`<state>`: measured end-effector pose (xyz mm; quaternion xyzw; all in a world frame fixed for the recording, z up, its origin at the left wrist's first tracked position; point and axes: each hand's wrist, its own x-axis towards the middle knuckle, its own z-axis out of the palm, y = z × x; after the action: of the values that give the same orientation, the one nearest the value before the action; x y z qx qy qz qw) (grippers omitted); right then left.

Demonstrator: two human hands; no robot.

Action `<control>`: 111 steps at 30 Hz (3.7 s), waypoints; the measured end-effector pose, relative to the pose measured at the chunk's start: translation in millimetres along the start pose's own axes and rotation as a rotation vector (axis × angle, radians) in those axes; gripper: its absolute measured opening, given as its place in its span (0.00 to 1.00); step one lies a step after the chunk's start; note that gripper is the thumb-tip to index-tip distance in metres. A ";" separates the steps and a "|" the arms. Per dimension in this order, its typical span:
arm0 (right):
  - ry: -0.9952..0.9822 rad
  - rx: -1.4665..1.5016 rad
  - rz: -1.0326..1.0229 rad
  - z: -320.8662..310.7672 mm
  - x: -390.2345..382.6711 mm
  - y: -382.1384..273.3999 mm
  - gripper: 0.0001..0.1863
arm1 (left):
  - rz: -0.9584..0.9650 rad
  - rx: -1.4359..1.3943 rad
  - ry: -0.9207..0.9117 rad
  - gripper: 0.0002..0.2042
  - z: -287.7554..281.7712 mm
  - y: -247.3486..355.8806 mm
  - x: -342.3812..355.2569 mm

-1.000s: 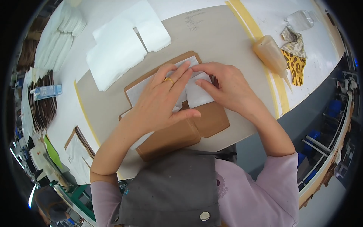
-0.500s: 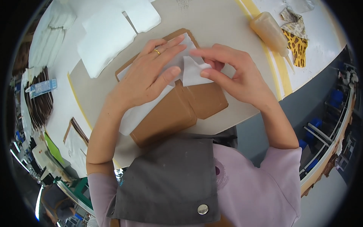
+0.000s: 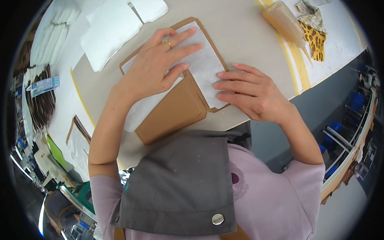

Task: Applying lining material to pieces of leather using adhesive from a squeeze bottle.

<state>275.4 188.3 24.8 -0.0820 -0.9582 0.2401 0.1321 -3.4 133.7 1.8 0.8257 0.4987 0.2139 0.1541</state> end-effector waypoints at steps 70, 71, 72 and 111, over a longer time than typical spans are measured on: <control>-0.011 0.502 0.183 -10.5 48.3 -6.3 0.18 | -0.179 -0.088 0.020 0.27 -38.4 52.5 -100.8; 0.039 0.217 0.158 -3.7 66.0 3.9 0.21 | -0.238 -0.029 0.161 0.31 -28.8 46.6 -81.8; 0.091 -0.071 0.117 0.4 81.6 11.6 0.25 | -0.235 -0.012 0.180 0.31 -16.1 37.6 -64.4; 0.662 0.610 0.245 4.4 70.6 15.3 0.27 | -0.746 -0.503 0.696 0.32 -12.9 58.5 -138.2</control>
<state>208.4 215.2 28.8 -0.2241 -0.7334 0.4858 0.4194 -22.4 -15.4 12.7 0.4122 0.7117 0.5168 0.2377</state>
